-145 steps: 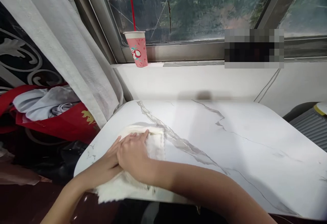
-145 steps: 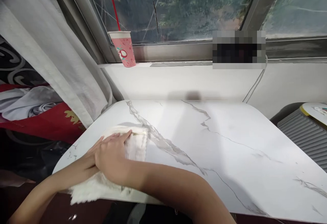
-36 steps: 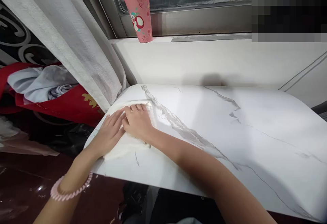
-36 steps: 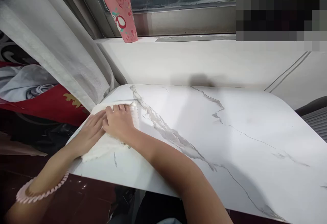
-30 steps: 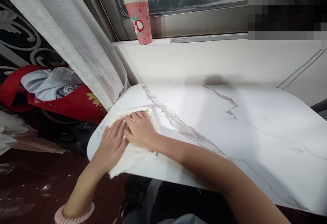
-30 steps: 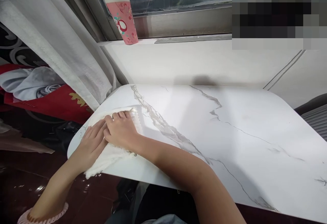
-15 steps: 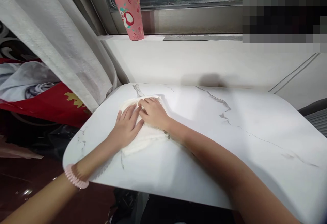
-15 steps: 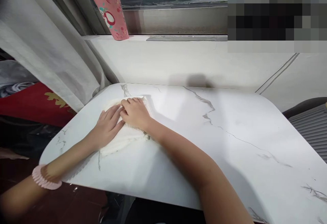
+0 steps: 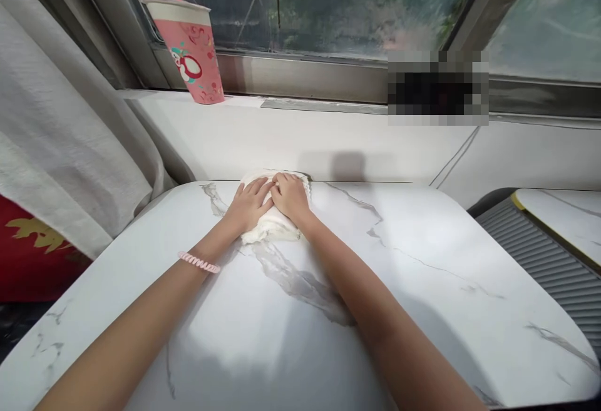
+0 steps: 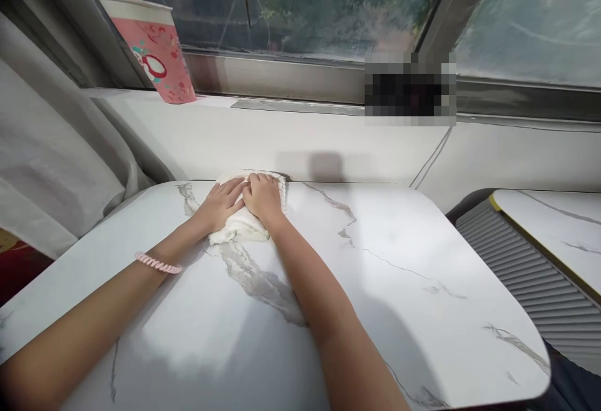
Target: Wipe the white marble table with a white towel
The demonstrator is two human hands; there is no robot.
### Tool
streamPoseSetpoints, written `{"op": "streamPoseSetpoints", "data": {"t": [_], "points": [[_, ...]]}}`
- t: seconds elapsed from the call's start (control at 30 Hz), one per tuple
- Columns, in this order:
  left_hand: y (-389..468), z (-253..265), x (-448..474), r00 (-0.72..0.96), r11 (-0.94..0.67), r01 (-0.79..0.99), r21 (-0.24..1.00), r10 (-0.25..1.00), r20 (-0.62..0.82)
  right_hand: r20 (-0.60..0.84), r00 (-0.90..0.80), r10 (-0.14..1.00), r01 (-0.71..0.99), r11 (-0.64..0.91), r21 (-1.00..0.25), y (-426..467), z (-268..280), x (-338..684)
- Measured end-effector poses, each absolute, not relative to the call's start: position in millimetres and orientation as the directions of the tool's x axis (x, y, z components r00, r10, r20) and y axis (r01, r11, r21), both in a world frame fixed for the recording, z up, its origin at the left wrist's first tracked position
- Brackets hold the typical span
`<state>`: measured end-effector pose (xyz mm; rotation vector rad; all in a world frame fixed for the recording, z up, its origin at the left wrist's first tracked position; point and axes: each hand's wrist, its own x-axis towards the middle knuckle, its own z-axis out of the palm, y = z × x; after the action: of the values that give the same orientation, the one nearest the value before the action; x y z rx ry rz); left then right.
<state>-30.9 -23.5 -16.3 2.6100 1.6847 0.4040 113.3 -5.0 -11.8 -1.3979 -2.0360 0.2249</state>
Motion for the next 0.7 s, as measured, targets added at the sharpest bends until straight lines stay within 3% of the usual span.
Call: {"op": "streamPoseSetpoints", "data": {"t": [0.3, 0.53, 0.7], "points": [[-69, -17, -14, 0.414, -0.463, 0.871, 0.164, 0.872, 0.262, 0.386, -0.240, 0.891, 0.802, 0.406, -0.438, -50, -9, 132], [-150, -14, -7, 0.434, -0.474, 0.855, 0.212, 0.877, 0.207, 0.417, -0.311, 0.854, 0.783, 0.479, -0.397, -133, -11, 149], [-206, -18, 16, 0.426, -0.472, 0.866, 0.166, 0.870, 0.249, 0.404, -0.384, 0.830, 0.770, 0.529, -0.355, -188, -6, 172]]}}
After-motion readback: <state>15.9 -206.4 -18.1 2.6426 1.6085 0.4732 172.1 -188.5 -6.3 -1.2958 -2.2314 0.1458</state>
